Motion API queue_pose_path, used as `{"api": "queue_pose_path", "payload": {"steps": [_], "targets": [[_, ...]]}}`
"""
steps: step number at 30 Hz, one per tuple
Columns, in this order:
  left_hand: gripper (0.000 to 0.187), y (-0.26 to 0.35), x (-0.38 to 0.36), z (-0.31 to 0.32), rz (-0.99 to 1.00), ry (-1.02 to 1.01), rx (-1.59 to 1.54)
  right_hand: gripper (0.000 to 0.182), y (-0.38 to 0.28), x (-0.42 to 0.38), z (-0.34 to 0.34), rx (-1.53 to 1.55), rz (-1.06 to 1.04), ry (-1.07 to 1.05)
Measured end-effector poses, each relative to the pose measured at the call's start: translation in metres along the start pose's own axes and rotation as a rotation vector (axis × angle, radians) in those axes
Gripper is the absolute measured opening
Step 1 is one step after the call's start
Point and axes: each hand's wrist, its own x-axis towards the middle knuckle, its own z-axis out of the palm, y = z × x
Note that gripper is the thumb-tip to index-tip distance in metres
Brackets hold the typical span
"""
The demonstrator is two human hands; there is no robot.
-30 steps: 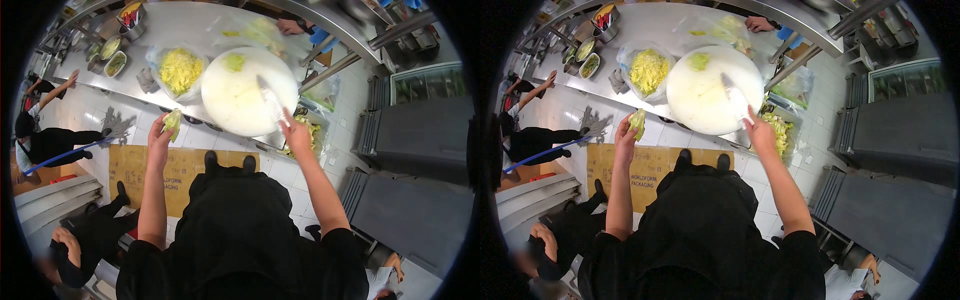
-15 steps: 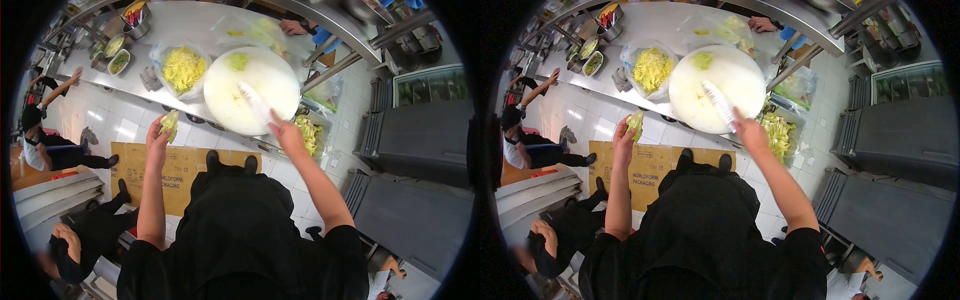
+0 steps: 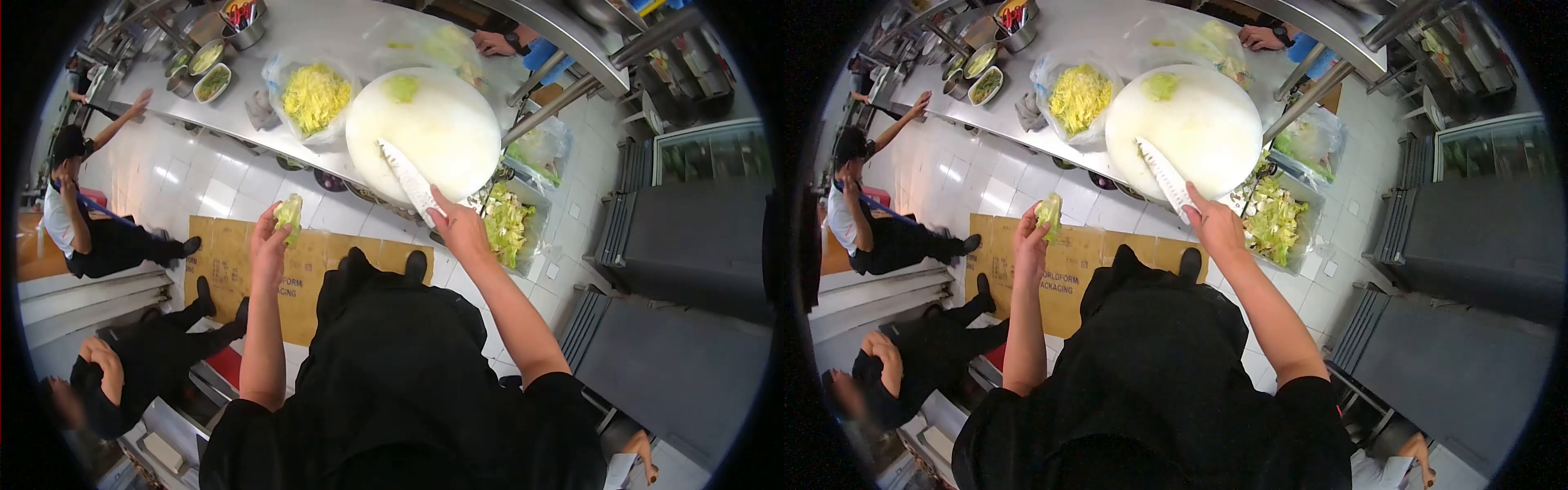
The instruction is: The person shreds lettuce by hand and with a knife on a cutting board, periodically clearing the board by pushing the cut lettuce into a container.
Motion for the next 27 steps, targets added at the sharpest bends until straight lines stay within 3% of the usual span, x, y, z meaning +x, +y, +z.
{"api": "queue_pose_path", "payload": {"steps": [2,4,6,8,9,15,17,18,20,22,25,27], "targets": [[0.062,0.003,0.006,-0.012,-0.006,-0.038,0.012,0.051,-0.004,-0.009,0.005,0.063,0.023,0.025],[0.061,0.015,0.011,-0.025,-0.001,-0.058,0.031,0.050,0.020,-0.018,-0.006,0.157,0.296,0.040],[0.061,0.026,0.012,-0.045,-0.006,-0.068,0.051,0.051,0.062,-0.032,-0.003,0.227,0.368,0.187],[0.060,0.035,0.017,-0.071,-0.009,-0.072,0.070,0.050,0.054,-0.035,-0.005,0.039,0.360,0.222],[0.060,0.035,0.019,-0.087,-0.010,-0.073,0.069,0.049,0.046,-0.036,-0.006,-0.054,0.357,0.238],[0.060,0.037,0.025,-0.152,-0.040,-0.088,0.063,0.050,-0.094,-0.010,0.048,0.048,0.322,0.088],[0.061,0.044,0.022,-0.160,-0.031,-0.106,0.045,0.051,-0.127,-0.008,0.073,0.207,0.221,-0.007],[0.061,0.050,0.019,-0.163,-0.025,-0.098,0.040,0.051,-0.130,-0.010,0.110,0.355,0.069,0.070],[0.061,0.064,0.009,-0.162,-0.011,-0.072,0.029,0.051,-0.152,-0.016,0.135,0.658,0.044,0.018],[0.062,0.080,-0.007,-0.156,0.017,-0.023,0.003,0.051,-0.202,-0.025,0.094,0.954,0.311,-0.248],[0.063,0.082,-0.017,-0.162,0.069,-0.007,-0.024,0.047,-0.197,-0.039,0.051,1.246,0.373,-0.185],[0.061,0.069,-0.019,-0.168,0.088,0.015,-0.022,0.033,-0.159,-0.058,0.010,1.304,0.354,-0.035]]}}
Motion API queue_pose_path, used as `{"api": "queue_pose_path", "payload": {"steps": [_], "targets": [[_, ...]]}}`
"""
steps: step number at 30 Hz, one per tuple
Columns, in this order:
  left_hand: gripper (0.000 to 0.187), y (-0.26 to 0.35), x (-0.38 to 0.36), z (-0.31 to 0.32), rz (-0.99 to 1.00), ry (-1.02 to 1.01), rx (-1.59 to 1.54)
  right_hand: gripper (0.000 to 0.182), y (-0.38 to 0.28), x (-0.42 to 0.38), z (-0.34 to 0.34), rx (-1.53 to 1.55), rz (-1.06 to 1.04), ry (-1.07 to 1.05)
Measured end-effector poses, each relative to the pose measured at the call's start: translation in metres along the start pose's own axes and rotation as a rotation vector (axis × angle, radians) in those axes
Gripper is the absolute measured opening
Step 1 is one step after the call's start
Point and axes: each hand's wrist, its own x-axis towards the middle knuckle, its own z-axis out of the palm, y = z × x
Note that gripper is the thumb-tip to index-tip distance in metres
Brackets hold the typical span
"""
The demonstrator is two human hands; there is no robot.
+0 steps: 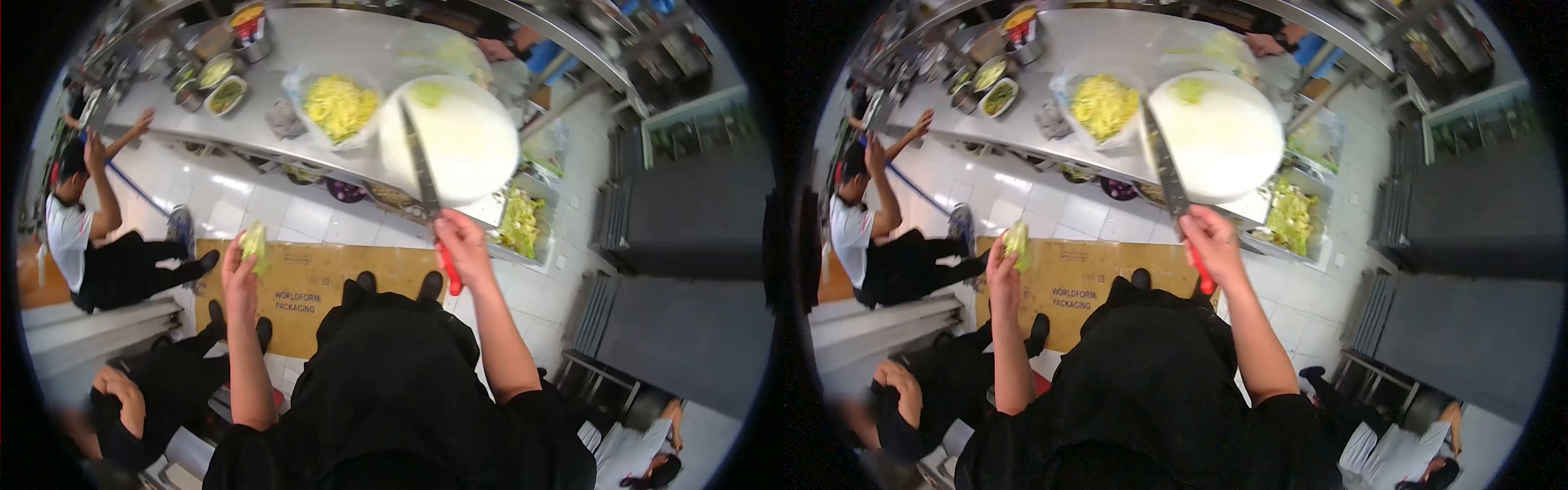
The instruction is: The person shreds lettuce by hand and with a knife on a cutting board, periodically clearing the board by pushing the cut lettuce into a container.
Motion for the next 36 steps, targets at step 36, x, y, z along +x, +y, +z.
{"api": "queue_pose_path", "payload": {"steps": [36], "targets": [[0.064,-0.041,0.048,0.356,-0.026,-0.360,0.555,0.027,0.273,-0.076,-0.416,-0.060,0.216,0.540]]}}
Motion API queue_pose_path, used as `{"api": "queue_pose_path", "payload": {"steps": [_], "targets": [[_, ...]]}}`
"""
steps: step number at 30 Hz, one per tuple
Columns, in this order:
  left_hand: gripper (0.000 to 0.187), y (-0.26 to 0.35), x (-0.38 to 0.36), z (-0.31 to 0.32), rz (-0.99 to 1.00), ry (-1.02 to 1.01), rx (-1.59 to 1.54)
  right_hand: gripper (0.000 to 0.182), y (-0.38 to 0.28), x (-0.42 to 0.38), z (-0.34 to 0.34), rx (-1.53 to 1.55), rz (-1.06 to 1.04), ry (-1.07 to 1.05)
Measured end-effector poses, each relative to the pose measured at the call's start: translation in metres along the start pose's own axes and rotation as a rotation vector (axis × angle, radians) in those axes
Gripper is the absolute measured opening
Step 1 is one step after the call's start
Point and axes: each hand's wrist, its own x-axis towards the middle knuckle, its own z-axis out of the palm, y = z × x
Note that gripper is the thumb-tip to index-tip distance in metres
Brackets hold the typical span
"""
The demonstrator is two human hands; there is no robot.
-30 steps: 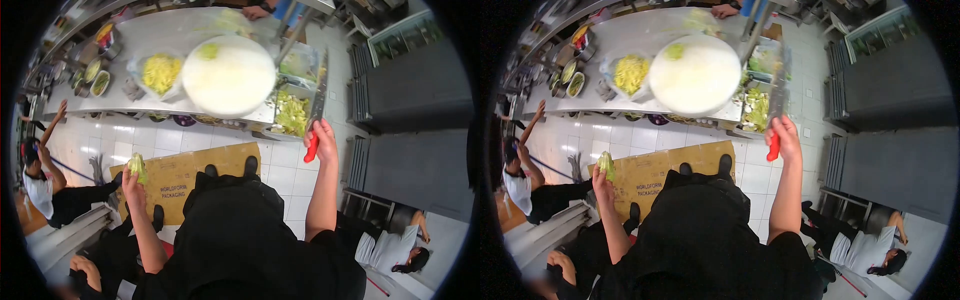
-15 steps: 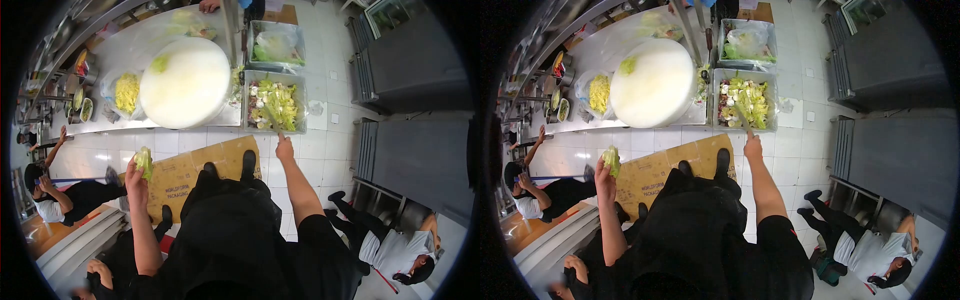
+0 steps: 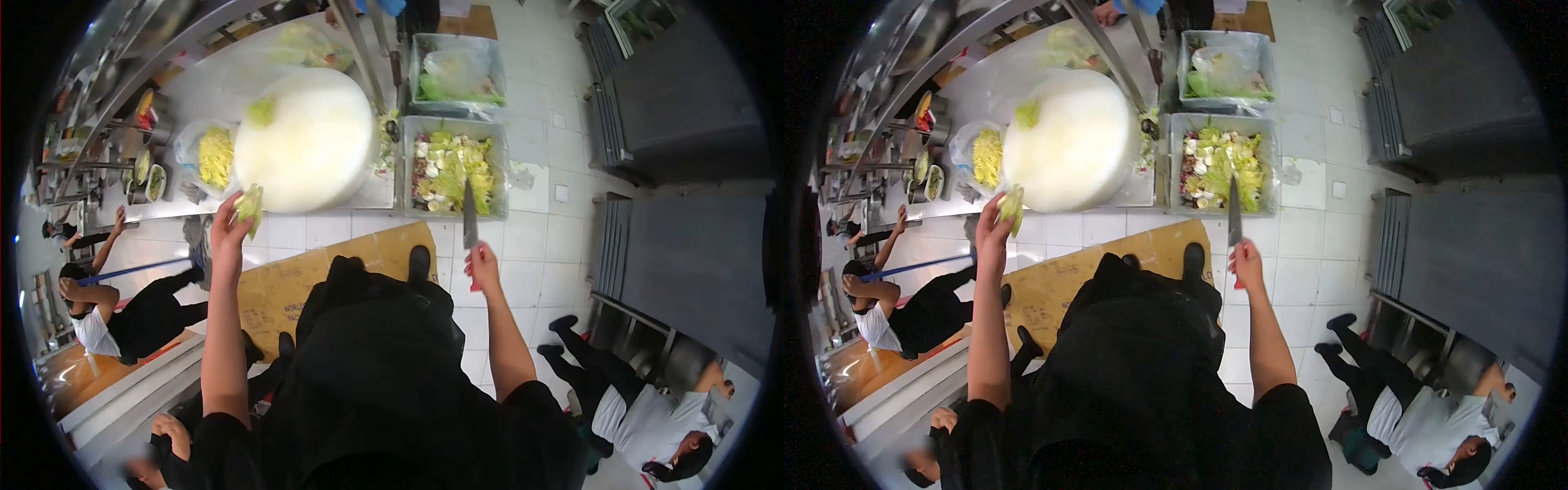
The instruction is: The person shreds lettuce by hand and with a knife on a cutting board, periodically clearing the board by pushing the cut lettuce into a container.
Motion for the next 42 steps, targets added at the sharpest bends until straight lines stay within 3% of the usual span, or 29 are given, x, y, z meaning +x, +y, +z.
{"api": "queue_pose_path", "payload": {"steps": [4,7,12,13,16,19,21,22,23,24,26,29,32,34,35,36,37,38,39,40,42], "targets": [[0.065,-0.013,0.081,-0.010,0.070,-0.092,0.221,0.025,-0.016,0.083,0.008,0.231,0.228,0.057],[0.067,-0.044,0.132,-0.015,0.237,-0.141,0.339,0.027,0.048,0.081,0.008,0.188,0.285,0.158],[0.064,-0.042,0.142,-0.015,0.526,-0.175,0.556,0.028,0.107,-0.041,0.028,0.204,0.234,0.223],[0.066,-0.056,0.149,-0.019,0.739,-0.147,0.668,0.025,0.112,-0.065,0.033,0.190,0.299,0.291],[0.070,-0.042,0.139,-0.025,0.692,-0.186,0.592,0.031,0.125,-0.138,0.045,0.098,0.336,0.492],[0.072,-0.020,0.130,-0.042,0.788,-0.134,0.519,0.033,0.094,-0.188,0.075,0.129,0.284,0.712],[0.071,-0.046,0.157,-0.097,0.820,0.043,0.578,0.034,0.078,-0.210,0.085,0.143,0.246,0.779],[0.065,-0.078,0.188,-0.134,0.874,0.289,0.581,0.034,0.062,-0.218,0.093,0.158,0.223,0.817],[0.062,-0.132,0.228,-0.191,0.849,0.504,0.587,0.035,0.050,-0.221,0.096,0.143,0.177,0.799],[0.064,-0.142,0.250,-0.232,0.629,0.636,0.570,0.036,0.041,-0.224,0.096,0.126,0.133,0.783],[0.069,-0.195,0.299,-0.312,0.212,0.534,0.451,0.038,0.026,-0.227,0.089,0.110,0.086,0.727],[0.073,-0.242,0.310,-0.336,0.560,0.285,1.138,0.042,-0.006,-0.207,0.058,0.062,-0.025,0.582],[0.067,-0.217,0.258,-0.299,0.281,0.390,1.186,0.038,-0.061,-0.166,0.030,-0.059,0.003,0.556],[0.056,-0.183,0.211,-0.282,0.041,0.354,1.000,0.035,-0.124,-0.145,0.031,-0.173,0.080,0.508],[0.047,-0.299,0.242,-0.341,0.155,0.305,0.706,0.030,-0.160,-0.137,0.035,-0.211,0.131,0.465],[0.045,-0.243,0.199,-0.315,0.170,0.238,0.454,0.025,-0.145,-0.115,0.009,-0.164,-0.004,0.332],[0.048,-0.231,0.171,-0.295,0.164,0.393,0.315,0.015,-0.175,-0.116,0.016,-0.196,-0.036,0.302],[0.056,-0.209,0.149,-0.279,0.178,0.307,0.186,0.026,-0.189,-0.110,0.008,-0.140,-0.092,0.144],[0.061,-0.162,0.118,-0.238,0.176,0.293,0.151,0.050,-0.198,-0.109,0.008,0.045,-0.128,0.077],[0.064,-0.112,0.089,-0.193,0.144,0.202,0.042,0.059,-0.243,-0.124,0.024,0.142,-0.063,0.071],[0.063,-0.059,0.057,-0.116,0.120,0.141,-0.064,0.051,-0.261,-0.116,0.028,0.354,-0.093,-0.091]]}}
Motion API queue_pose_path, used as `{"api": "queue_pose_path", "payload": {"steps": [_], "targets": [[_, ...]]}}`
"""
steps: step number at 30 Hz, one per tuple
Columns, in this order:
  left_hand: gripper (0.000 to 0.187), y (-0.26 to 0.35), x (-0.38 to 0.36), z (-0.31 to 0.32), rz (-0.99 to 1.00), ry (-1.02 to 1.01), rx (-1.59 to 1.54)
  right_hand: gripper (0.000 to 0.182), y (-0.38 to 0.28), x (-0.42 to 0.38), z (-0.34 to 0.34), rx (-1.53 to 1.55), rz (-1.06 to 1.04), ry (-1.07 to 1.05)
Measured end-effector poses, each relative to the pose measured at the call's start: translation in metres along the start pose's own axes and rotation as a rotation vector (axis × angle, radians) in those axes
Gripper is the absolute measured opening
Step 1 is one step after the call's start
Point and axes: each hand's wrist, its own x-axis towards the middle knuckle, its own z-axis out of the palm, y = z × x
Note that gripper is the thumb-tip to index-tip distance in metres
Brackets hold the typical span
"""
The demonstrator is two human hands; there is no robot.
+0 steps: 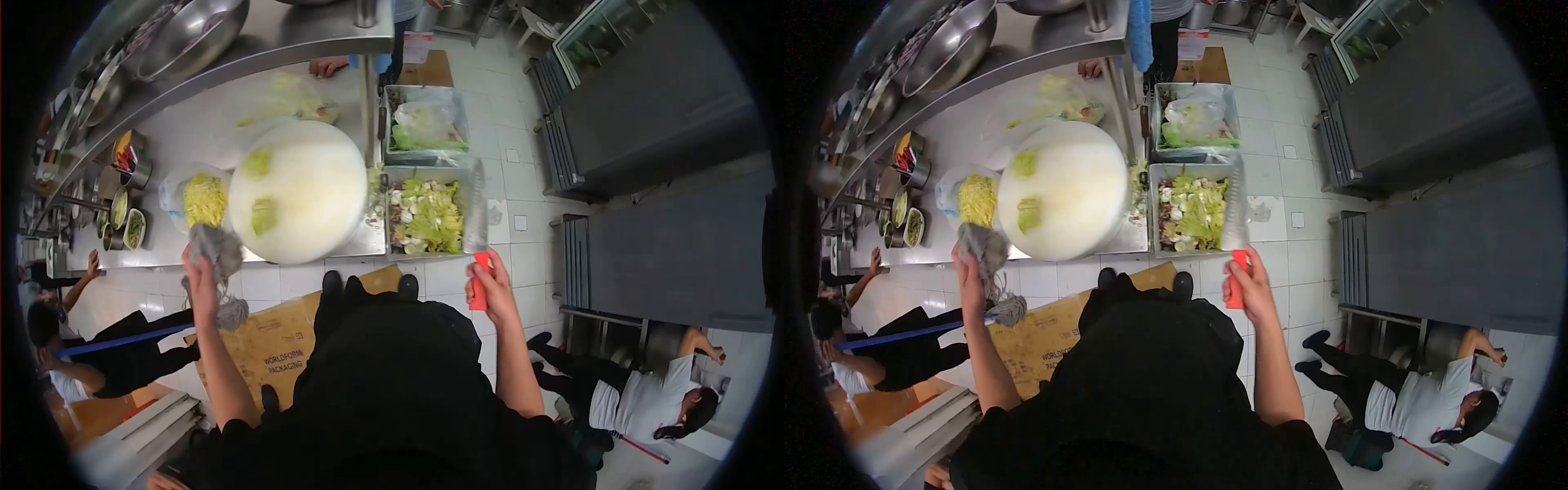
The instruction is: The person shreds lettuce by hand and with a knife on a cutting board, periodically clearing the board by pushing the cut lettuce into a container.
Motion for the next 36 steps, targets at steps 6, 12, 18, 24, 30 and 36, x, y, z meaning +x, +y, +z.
{"api": "queue_pose_path", "payload": {"steps": [6,12,18,24,30,36], "targets": [[0.048,0.128,-0.068,0.290,0.805,-0.441,0.215,0.039,-0.035,0.010,0.039,0.145,-0.003,-0.147],[0.034,0.101,-0.100,0.444,0.796,-0.623,0.179,0.044,-0.062,-0.027,0.041,-0.032,-0.117,-0.081],[0.020,0.116,-0.087,0.463,0.591,-0.446,0.069,0.048,-0.056,-0.051,-0.019,-0.022,-0.007,0.038],[0.024,0.116,-0.111,0.509,0.886,-0.664,0.214,0.042,-0.071,-0.068,0.000,0.036,-0.007,-0.032],[0.039,0.086,0.029,0.521,0.459,-0.218,0.392,0.046,-0.057,-0.094,-0.096,-0.742,-0.287,-0.061],[0.030,0.140,-0.066,0.469,0.925,-0.497,0.303,0.029,-0.072,-0.066,-0.108,-1.352,-0.553,0.222]]}}
